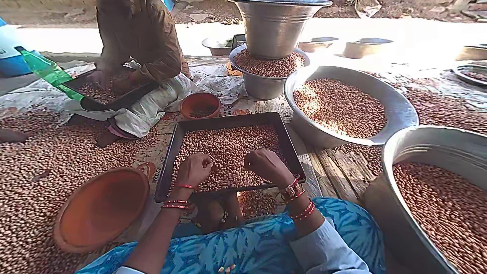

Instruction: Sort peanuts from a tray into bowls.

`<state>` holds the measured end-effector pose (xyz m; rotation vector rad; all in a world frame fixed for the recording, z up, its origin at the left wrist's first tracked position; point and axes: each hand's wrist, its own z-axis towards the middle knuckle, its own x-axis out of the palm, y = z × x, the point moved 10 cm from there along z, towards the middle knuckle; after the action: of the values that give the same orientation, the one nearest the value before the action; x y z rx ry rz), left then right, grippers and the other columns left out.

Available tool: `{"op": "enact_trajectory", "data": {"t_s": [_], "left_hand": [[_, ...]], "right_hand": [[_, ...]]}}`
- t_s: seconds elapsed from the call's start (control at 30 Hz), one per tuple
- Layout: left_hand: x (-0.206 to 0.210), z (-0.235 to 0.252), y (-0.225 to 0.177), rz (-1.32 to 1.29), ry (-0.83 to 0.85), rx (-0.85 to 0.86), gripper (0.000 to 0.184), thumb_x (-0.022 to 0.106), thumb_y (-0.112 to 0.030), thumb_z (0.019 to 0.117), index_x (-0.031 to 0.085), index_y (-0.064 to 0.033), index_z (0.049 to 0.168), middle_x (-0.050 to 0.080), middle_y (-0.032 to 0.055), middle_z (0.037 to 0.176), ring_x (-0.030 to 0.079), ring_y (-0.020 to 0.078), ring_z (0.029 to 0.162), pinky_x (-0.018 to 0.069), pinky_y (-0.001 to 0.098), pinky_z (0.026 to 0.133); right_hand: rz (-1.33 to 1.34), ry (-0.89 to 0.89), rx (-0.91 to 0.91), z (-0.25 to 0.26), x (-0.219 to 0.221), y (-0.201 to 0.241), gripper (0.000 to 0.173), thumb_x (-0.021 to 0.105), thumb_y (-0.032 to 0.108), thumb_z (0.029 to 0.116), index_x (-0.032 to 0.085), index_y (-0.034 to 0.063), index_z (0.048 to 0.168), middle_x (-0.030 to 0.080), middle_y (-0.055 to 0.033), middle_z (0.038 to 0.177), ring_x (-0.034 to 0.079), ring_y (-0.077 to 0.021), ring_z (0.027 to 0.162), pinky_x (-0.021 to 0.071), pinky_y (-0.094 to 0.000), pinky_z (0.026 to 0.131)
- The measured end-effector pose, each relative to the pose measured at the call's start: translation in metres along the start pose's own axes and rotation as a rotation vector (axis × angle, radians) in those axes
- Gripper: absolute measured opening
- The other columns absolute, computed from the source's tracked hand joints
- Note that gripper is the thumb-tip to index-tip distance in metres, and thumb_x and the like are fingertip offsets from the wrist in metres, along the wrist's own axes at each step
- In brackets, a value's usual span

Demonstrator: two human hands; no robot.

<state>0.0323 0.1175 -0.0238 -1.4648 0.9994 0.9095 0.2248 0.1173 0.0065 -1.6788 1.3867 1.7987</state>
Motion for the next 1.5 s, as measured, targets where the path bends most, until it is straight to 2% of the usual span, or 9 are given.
{"op": "enact_trajectory", "data": {"t_s": [0.23, 0.37, 0.57, 0.83, 0.93, 1.03, 1.13, 1.4, 1.5], "left_hand": [[-0.019, -0.002, 0.012, -0.936, 0.105, 0.157, 0.030, 0.032, 0.000, 0.0943, 0.062, -0.0023, 0.100, 0.064, -0.0062, 0.075, 0.056, -0.0007, 0.054, 0.0479, 0.0147, 0.052], [0.004, -0.018, -0.020, -0.379, 0.358, 0.233, 0.016, 0.068, -0.012, 0.0992, 0.072, -0.0016, 0.111, 0.070, 0.0044, 0.091, 0.059, 0.0063, 0.074, 0.0506, 0.0278, 0.076], [0.040, -0.022, -0.038, -0.003, 0.467, 0.151, 0.027, 0.072, -0.023, 0.0976, 0.073, -0.0032, 0.116, 0.072, 0.0184, 0.098, 0.067, 0.0321, 0.092, 0.0496, 0.0529, 0.092], [-0.018, -0.059, -0.046, -0.892, 0.727, 0.573, 0.029, 0.046, -0.005, 0.1055, 0.068, -0.0020, 0.124, 0.076, 0.0032, 0.118, 0.074, 0.0123, 0.105, 0.0601, 0.0309, 0.097], [-0.025, -0.038, -0.007, -0.591, 0.507, 0.254, 0.021, 0.057, -0.004, 0.1023, 0.065, -0.0049, 0.122, 0.074, 0.0029, 0.103, 0.073, 0.0112, 0.080, 0.0628, 0.0277, 0.072], [-0.001, -0.023, 0.037, 0.168, 0.490, -0.135, 0.042, 0.072, -0.031, 0.0980, 0.068, -0.0058, 0.131, 0.070, 0.0214, 0.123, 0.065, 0.0382, 0.117, 0.0452, 0.0584, 0.105], [0.035, -0.022, 0.015, 0.287, 0.592, -0.087, 0.054, 0.070, -0.036, 0.0987, 0.061, 0.0045, 0.133, 0.064, 0.0288, 0.129, 0.058, 0.0450, 0.126, 0.0413, 0.0630, 0.107], [0.041, -0.015, -0.081, -0.570, 0.296, 0.203, 0.055, 0.060, -0.006, 0.1013, 0.040, 0.0067, 0.152, 0.048, 0.0256, 0.152, 0.054, 0.0273, 0.137, 0.0419, 0.0387, 0.115], [0.014, -0.004, -0.072, -0.771, 0.102, 0.227, 0.042, 0.060, -0.003, 0.1008, 0.052, -0.0029, 0.142, 0.055, 0.0153, 0.144, 0.071, 0.0144, 0.104, 0.0601, 0.0293, 0.088]], "right_hand": [[-0.067, 0.085, 0.008, 0.006, 0.017, 0.001, 0.022, 0.060, 0.018, 0.1011, 0.075, 0.0038, 0.110, 0.073, -0.0198, 0.105, 0.069, -0.0390, 0.103, 0.0498, -0.0596, 0.087], [0.007, 0.002, -0.026, 0.002, 0.002, 0.001, 0.021, 0.061, 0.017, 0.1004, 0.075, 0.0044, 0.108, 0.074, -0.0174, 0.102, 0.069, -0.0360, 0.099, 0.0502, -0.0574, 0.088], [0.031, -0.041, -0.008, -0.002, -0.008, -0.002, 0.022, 0.060, 0.019, 0.1013, 0.075, 0.0060, 0.111, 0.075, -0.0152, 0.101, 0.070, -0.0331, 0.097, 0.0511, -0.0556, 0.089], [0.032, -0.030, 0.124, 0.001, -0.007, -0.043, 0.028, 0.065, 0.024, 0.0999, 0.072, 0.0076, 0.121, 0.073, -0.0164, 0.116, 0.068, -0.0352, 0.111, 0.0497, -0.0579, 0.096], [-0.012, 0.012, 0.267, -0.002, -0.005, -0.063, 0.035, 0.066, 0.027, 0.0995, 0.068, 0.0050, 0.126, 0.069, -0.0209, 0.122, 0.064, -0.0394, 0.118, 0.0470, -0.0607, 0.098], [-0.100, 0.112, 0.374, -0.003, 0.006, -0.072, 0.035, 0.066, 0.025, 0.0986, 0.067, 0.0022, 0.126, 0.067, -0.0242, 0.126, 0.062, -0.0422, 0.122, 0.0463, -0.0618, 0.098], [-0.108, 0.208, 0.260, 0.006, 0.027, -0.056, 0.040, 0.073, 0.026, 0.0941, 0.066, 0.0026, 0.126, 0.067, -0.0247, 0.124, 0.062, -0.0431, 0.120, 0.0463, -0.0634, 0.097], [0.139, 0.185, 0.100, 0.018, 0.032, -0.024, 0.046, 0.067, 0.009, 0.0940, 0.052, -0.0057, 0.135, 0.063, -0.0280, 0.120, 0.062, -0.0422, 0.116, 0.0462, -0.0594, 0.098], [0.364, -0.063, 0.007, 0.018, -0.001, -0.034, 0.041, 0.064, 0.012, 0.0978, 0.059, 0.0001, 0.137, 0.067, -0.0215, 0.127, 0.067, -0.0315, 0.113, 0.0510, -0.0502, 0.099]]}}
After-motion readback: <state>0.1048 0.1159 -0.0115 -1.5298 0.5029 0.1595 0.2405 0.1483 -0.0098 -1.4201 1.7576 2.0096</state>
